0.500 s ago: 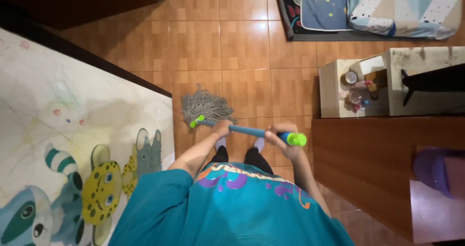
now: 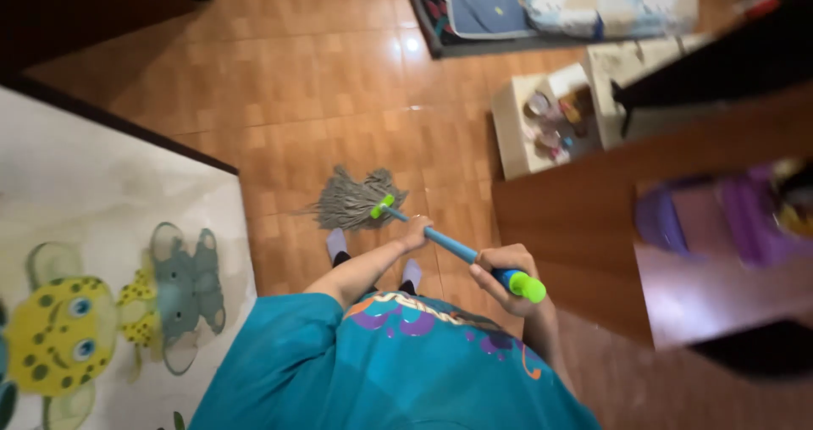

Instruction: The person mops the tiled floor of a room using a grey string mop with a blue and green handle. They move the mop back and forth across the floor, covering areas near a wall with animal stickers, a wooden desk, and a bed with a Hello Kitty mat.

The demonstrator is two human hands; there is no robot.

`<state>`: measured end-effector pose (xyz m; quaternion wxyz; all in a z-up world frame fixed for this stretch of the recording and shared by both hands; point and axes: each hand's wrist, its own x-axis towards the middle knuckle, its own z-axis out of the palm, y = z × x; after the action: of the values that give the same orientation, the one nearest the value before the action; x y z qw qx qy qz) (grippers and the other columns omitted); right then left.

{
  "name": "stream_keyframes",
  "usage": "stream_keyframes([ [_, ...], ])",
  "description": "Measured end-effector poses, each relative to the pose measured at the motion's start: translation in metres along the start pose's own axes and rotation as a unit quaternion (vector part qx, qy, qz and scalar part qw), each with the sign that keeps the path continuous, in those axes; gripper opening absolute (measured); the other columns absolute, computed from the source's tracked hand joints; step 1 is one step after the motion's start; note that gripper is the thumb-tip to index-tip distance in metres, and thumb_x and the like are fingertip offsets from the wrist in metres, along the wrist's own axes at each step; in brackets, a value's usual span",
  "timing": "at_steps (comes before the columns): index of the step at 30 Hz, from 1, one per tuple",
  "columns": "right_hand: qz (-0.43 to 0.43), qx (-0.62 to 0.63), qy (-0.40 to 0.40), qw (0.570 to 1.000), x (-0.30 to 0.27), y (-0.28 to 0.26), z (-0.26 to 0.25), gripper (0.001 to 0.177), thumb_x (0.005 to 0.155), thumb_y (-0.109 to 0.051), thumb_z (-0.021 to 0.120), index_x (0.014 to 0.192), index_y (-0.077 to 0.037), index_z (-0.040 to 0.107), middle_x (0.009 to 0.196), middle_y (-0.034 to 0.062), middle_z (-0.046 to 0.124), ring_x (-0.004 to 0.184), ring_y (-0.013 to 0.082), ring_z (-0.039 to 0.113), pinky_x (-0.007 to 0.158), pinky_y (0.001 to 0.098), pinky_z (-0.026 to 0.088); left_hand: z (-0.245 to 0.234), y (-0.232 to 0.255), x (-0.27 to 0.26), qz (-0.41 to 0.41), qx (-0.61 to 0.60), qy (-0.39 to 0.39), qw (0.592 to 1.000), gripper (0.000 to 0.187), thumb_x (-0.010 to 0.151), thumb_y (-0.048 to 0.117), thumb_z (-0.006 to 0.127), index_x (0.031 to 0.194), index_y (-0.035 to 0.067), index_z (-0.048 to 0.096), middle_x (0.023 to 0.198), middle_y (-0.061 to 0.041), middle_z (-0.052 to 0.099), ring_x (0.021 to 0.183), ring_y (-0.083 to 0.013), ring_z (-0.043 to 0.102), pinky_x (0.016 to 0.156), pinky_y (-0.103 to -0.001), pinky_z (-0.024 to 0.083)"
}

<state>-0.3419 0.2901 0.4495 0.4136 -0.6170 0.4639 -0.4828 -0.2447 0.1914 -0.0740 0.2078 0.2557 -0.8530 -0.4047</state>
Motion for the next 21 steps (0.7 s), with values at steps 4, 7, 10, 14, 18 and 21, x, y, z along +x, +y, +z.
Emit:
stream_keyframes([
  [4,0.007,-0.027,0.018,0.999,-0.058,-0.007,-0.033,0.038,0.095,-0.007,0.068,0.058,-0.009,0.062,0.049,0.0077,0.057,0.039,0.0241,0.044,0.044,0.0309,0.042,0.042,0.077,0.004,-0.050,-0.004,-0.088,0.995,0.017,0.071,0.015,0.073,0.086,0.021,0.070,0.095,-0.009,0.072,0.102,-0.0332,0.069,0.090,-0.047,0.058],
  [7,-0.002,-0.053,0.005,0.999,-0.076,-0.007,-0.047,0.035,0.095,-0.009,0.069,0.060,-0.009,0.064,0.050,0.0089,0.057,0.039,0.0245,0.049,0.044,0.0313,0.043,0.066,0.110,0.009,-0.185,0.011,-0.207,0.961,0.027,0.080,0.018,0.066,0.105,0.025,0.073,0.121,-0.003,0.071,0.124,-0.0281,0.064,0.102,-0.050,0.058],
  [10,-0.078,-0.003,-0.003,0.997,-0.088,0.017,-0.063,0.040,0.091,-0.004,0.071,0.054,-0.008,0.058,0.046,0.0107,0.054,0.033,0.0302,0.044,0.036,0.0346,0.040,0.089,0.115,0.002,-0.152,-0.003,-0.175,0.973,0.020,0.080,0.032,0.075,0.099,0.030,0.071,0.112,0.002,0.072,0.119,-0.0239,0.066,0.100,-0.043,0.057],
  [14,-0.147,0.172,0.052,0.973,-0.101,0.058,-0.096,0.037,0.084,0.004,0.070,0.052,-0.004,0.054,0.042,0.0081,0.046,0.030,0.0179,0.038,0.033,0.0287,0.035,0.085,0.121,0.004,-0.222,0.002,-0.203,0.954,0.026,0.085,0.059,0.072,0.102,0.039,0.071,0.114,0.006,0.071,0.120,-0.0212,0.067,0.099,-0.043,0.057],
  [18,-0.172,0.243,0.073,0.952,-0.103,0.081,-0.092,0.035,0.084,0.006,0.063,0.053,-0.003,0.049,0.040,0.0058,0.039,0.030,0.0144,0.036,0.033,0.0260,0.031,0.040,0.127,-0.024,-0.284,0.024,-0.225,0.932,0.024,0.086,0.058,0.072,0.101,0.039,0.072,0.113,0.007,0.074,0.119,-0.0215,0.068,0.096,-0.044,0.057],
  [21,-0.141,0.270,0.111,0.946,-0.099,0.103,-0.060,0.039,0.084,0.004,0.064,0.051,-0.004,0.045,0.039,0.0042,0.035,0.031,0.0133,0.033,0.032,0.0270,0.029,-0.017,0.128,-0.059,-0.315,0.004,-0.223,0.922,0.024,0.091,0.044,0.071,0.108,0.027,0.073,0.116,-0.007,0.075,0.121,-0.0313,0.067,0.098,-0.050,0.055],
])
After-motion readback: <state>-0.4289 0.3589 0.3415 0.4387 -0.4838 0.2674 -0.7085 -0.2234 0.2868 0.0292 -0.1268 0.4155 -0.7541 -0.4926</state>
